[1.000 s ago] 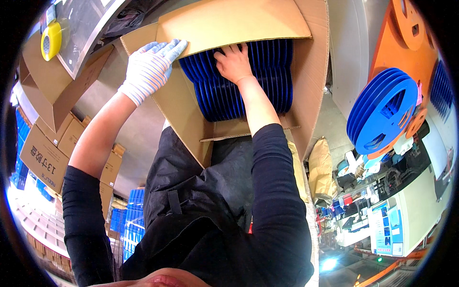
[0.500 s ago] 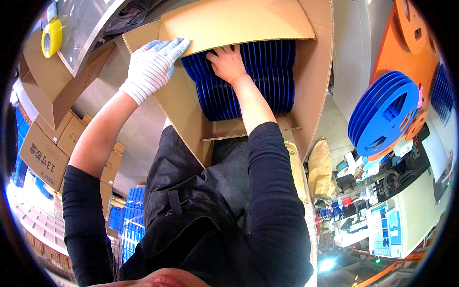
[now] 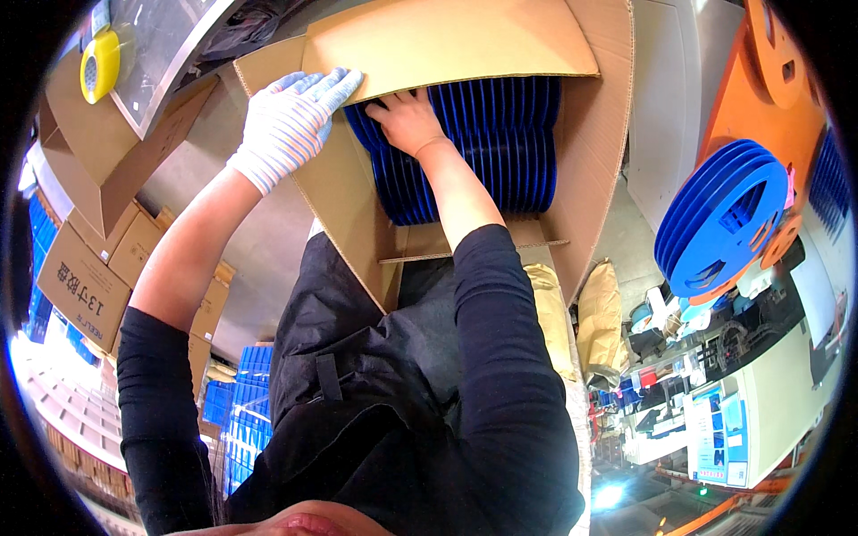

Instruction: The person retrieves blue plastic reels from a crate, weighs them on a digital scale, and places them into a cardboard box. They then seal the box with packing tape and move it to a stack of finished boxes.

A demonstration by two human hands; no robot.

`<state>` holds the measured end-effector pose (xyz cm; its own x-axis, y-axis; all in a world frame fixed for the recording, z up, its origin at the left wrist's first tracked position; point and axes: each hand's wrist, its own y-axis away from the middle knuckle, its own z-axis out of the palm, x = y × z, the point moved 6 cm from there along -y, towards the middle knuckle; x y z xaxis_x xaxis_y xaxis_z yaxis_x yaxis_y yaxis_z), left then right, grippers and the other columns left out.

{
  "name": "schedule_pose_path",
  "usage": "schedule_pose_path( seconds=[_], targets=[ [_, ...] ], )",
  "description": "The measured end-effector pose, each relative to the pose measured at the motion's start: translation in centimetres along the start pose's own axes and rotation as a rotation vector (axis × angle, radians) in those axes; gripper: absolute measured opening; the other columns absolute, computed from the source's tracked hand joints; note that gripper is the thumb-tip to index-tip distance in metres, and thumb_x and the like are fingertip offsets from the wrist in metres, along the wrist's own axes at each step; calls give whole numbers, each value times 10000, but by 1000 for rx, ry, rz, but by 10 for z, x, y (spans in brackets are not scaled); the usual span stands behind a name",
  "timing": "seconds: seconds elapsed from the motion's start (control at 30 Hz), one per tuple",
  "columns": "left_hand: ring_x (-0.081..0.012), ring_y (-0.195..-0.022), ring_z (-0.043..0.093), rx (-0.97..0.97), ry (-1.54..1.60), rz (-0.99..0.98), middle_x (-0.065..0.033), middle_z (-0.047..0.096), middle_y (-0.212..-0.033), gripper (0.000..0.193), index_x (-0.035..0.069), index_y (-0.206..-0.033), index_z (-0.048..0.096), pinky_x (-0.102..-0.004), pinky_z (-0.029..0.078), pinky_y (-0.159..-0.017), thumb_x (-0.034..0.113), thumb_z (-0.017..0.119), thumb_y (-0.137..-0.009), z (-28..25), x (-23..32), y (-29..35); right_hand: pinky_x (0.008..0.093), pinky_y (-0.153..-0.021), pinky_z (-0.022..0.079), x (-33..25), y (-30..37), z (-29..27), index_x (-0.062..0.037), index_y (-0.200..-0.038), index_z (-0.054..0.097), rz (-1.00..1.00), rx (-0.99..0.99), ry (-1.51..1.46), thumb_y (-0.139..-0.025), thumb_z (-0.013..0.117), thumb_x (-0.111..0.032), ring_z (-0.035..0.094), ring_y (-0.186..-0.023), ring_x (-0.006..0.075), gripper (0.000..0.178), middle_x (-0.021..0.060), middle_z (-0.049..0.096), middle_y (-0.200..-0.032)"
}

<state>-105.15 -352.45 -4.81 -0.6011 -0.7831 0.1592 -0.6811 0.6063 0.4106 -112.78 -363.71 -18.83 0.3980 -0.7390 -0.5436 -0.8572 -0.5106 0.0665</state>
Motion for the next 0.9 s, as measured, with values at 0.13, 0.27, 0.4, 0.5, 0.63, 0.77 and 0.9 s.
schedule_pose_path(
  seconds=[0.13, 0.27, 0.4, 0.5, 0.63, 0.77, 0.9],
  targets=[
    [-216, -1099, 603, 11, -13, 8, -46, 598, -1275, 549, 231, -1358, 476, -348, 449, -982, 122, 558, -827, 1, 1, 0, 585, -1055, 243, 3, -3, 11, -227, -1049, 676, 114, -85, -35, -763, 644, -235, 533, -1149, 245, 288, 29, 628, -1125],
    [-217, -1102, 600, 2, -7, 1, -44, 593, -1282, 553, 231, -1359, 475, -346, 446, -984, 122, 558, -823, 0, 0, 1, 591, -1061, 235, -5, -8, 16, -219, -1086, 667, 165, -90, 31, -777, 644, -273, 528, -1175, 246, 315, 35, 612, -1198],
    [-219, -1105, 597, 5, -7, 0, -38, 593, -1281, 549, 230, -1352, 484, -348, 446, -982, 122, 559, -819, 0, 1, 1, 595, -1075, 213, -10, -10, 27, -234, -1116, 656, 162, -103, 56, -795, 639, -246, 504, -1214, 238, 322, 45, 584, -1254],
    [-219, -1106, 596, 13, -11, -9, -36, 595, -1277, 547, 230, -1350, 488, -353, 445, -981, 123, 559, -818, 0, 0, 2, 593, -1082, 201, -17, -10, 27, -241, -1134, 645, 110, -125, 14, -801, 631, -205, 480, -1238, 242, 335, 54, 571, -1269],
    [-222, -1095, 602, 16, -26, -3, -36, 599, -1271, 544, 231, -1349, 488, -354, 446, -976, 115, 554, -821, 0, 2, 1, 575, -1088, 212, -24, -10, 13, -222, -1128, 640, 83, -132, -42, -801, 626, -158, 446, -1268, 270, 333, 75, 546, -1295],
    [-220, -1081, 610, -35, -42, 28, -37, 584, -1293, 571, 242, -1379, 451, -343, 450, -960, 109, 552, -832, 3, 4, 1, 548, -1094, 216, -37, 30, -47, -165, -1113, 634, 184, 81, -227, -788, 642, -131, 386, -1322, 310, 327, 108, 494, -1352],
    [-217, -1059, 620, -465, -126, 13, -42, 521, -1372, 643, 263, -1451, 341, -328, 450, -945, 107, 542, -861, 10, 14, -9, 545, -1083, 228, -62, 154, -129, -132, -1224, 578, 356, 197, -42, -801, 647, -143, 310, -1365, 375, 428, 151, 401, -1441]
  ],
)
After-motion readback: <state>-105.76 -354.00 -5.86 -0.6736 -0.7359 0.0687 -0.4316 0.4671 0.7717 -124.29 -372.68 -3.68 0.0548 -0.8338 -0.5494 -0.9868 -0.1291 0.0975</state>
